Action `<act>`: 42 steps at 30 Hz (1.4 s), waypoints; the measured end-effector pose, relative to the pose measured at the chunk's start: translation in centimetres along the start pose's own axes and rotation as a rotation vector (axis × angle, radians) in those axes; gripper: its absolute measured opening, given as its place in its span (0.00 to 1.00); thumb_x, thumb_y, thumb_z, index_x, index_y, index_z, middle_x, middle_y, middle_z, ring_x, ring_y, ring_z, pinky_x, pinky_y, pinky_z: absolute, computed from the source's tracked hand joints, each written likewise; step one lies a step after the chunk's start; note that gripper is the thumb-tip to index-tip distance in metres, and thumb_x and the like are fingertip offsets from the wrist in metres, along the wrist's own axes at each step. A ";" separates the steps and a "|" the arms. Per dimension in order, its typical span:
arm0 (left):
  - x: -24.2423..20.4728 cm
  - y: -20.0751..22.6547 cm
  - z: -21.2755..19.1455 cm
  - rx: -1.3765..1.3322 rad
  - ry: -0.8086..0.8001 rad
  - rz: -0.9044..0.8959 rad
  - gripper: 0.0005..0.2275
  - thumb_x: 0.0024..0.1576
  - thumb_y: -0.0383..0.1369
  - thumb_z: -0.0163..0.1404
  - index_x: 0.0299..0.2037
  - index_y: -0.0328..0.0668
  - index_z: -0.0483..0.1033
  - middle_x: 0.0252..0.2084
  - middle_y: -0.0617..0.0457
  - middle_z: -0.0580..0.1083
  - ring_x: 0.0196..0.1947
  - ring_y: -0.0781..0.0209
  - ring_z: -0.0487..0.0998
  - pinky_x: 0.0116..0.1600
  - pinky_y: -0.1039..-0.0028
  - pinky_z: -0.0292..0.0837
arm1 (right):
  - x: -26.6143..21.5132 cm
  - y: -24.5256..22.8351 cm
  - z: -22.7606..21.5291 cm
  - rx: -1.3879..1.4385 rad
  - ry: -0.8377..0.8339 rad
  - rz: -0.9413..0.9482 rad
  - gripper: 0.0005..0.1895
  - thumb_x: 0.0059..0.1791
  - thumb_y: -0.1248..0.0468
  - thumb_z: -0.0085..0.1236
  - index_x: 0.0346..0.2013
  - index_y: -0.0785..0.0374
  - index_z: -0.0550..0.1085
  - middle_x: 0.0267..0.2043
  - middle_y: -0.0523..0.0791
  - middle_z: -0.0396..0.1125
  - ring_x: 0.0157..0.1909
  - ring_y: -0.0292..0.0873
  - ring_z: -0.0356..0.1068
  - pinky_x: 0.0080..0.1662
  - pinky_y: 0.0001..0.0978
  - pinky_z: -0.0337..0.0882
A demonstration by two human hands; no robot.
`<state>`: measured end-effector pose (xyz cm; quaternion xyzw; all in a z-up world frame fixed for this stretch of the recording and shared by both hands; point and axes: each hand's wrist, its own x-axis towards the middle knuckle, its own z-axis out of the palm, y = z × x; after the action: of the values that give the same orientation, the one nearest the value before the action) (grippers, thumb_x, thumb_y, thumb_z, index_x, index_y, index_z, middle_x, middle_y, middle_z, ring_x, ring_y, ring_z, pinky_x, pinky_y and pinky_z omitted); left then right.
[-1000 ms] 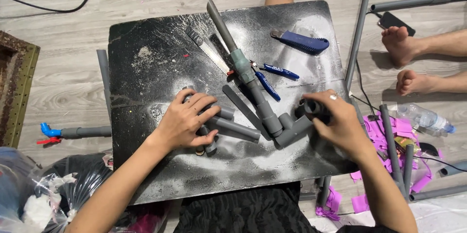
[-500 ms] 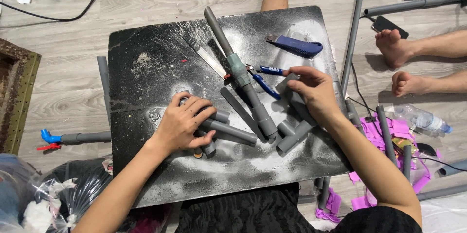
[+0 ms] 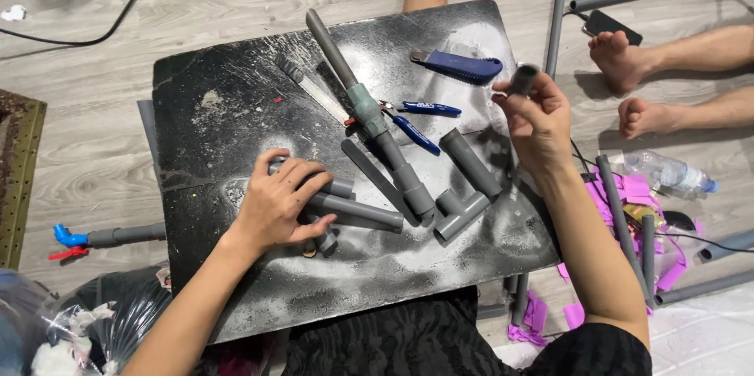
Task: Assembling a PVC pipe structure with a faucet and various connectors on the floor.
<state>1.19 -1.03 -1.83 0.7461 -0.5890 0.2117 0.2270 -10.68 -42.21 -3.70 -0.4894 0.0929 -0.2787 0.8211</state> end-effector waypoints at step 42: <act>-1.0 -0.4 0.2 -0.001 -0.005 -0.096 0.21 0.55 0.53 0.49 0.52 0.51 0.77 0.42 0.56 0.74 0.39 0.58 0.76 0.59 0.57 0.64 | 0.3 -1.0 -1.5 0.144 -0.090 -0.205 0.18 0.54 0.48 0.34 0.47 0.56 0.63 0.27 0.47 0.50 0.13 0.48 0.53 0.21 0.38 0.59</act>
<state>1.40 -0.28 -2.55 0.7739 -0.5532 0.1985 0.2360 -11.46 -43.90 -3.58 -0.4482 -0.0146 -0.3450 0.8245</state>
